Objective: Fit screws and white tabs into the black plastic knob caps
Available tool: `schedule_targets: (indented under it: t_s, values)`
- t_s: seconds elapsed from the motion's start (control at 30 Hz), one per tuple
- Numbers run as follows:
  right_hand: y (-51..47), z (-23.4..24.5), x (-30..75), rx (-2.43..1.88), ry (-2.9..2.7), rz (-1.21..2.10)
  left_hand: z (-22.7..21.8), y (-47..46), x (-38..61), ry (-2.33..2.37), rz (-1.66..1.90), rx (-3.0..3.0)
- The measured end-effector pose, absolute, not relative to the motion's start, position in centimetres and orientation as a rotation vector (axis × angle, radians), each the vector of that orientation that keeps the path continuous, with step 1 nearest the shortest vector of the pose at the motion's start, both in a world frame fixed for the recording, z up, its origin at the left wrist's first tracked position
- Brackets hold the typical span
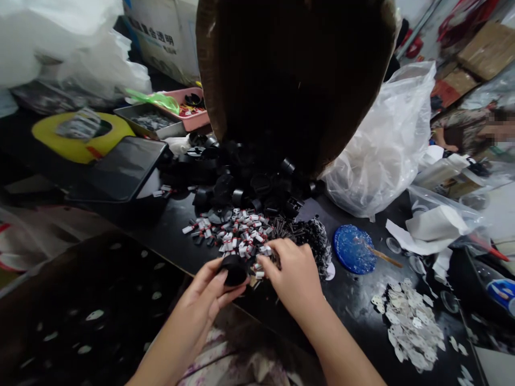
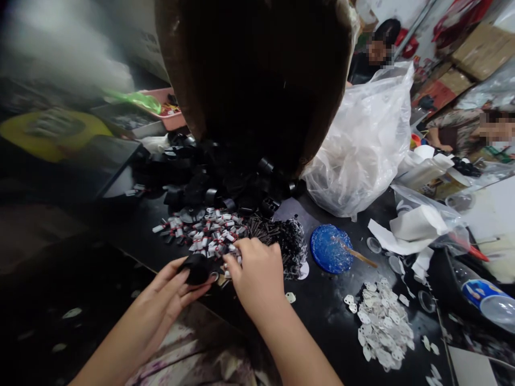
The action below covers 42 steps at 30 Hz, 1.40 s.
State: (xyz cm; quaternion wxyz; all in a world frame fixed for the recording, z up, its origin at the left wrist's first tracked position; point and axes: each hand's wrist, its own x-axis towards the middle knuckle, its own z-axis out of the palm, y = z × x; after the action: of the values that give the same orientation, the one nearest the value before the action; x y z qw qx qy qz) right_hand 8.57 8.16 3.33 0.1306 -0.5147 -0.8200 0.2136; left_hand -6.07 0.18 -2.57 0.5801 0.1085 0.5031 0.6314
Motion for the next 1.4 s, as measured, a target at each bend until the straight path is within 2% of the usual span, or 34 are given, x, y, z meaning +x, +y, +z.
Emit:
schedule_targets:
  t_s: [0.07,0.17,0.4,0.6,0.77,0.9,1.17,1.33,1.4]
  values:
    - [9.4,2.9,7.7,-1.503,-2.547,0.357,-1.9,0.6,-6.1,1.135,1.508,0.21]
    - [10.2,2.5,7.3,-1.465,-2.616,0.246,-1.2,1.1,-6.0,1.133,1.539,0.18]
    - [8.6,3.3,9.2,-1.51,-2.257,0.765,-0.2,1.9,-4.8,0.939,1.439,0.14]
    - [8.1,3.2,9.7,-1.604,-2.283,0.682,0.3,2.1,-3.6,0.954,1.514,0.1]
    - [6.8,3.0,10.3,-1.427,-1.817,1.164,0.0,1.4,-3.1,0.875,1.413,0.059]
    - [5.9,2.8,10.6,-1.371,-1.786,0.985,-0.1,1.1,-2.3,0.797,1.392,-0.032]
    - [6.5,3.0,10.5,-1.418,-1.88,0.92,-0.2,1.2,-1.7,0.843,1.462,-0.136]
    - [10.9,3.3,9.5,-1.654,-2.324,0.314,-0.6,1.9,-1.2,0.914,1.517,0.032]
    - [12.4,3.3,8.7,-1.715,-2.472,0.174,-0.9,2.3,-1.2,0.928,1.53,0.079]
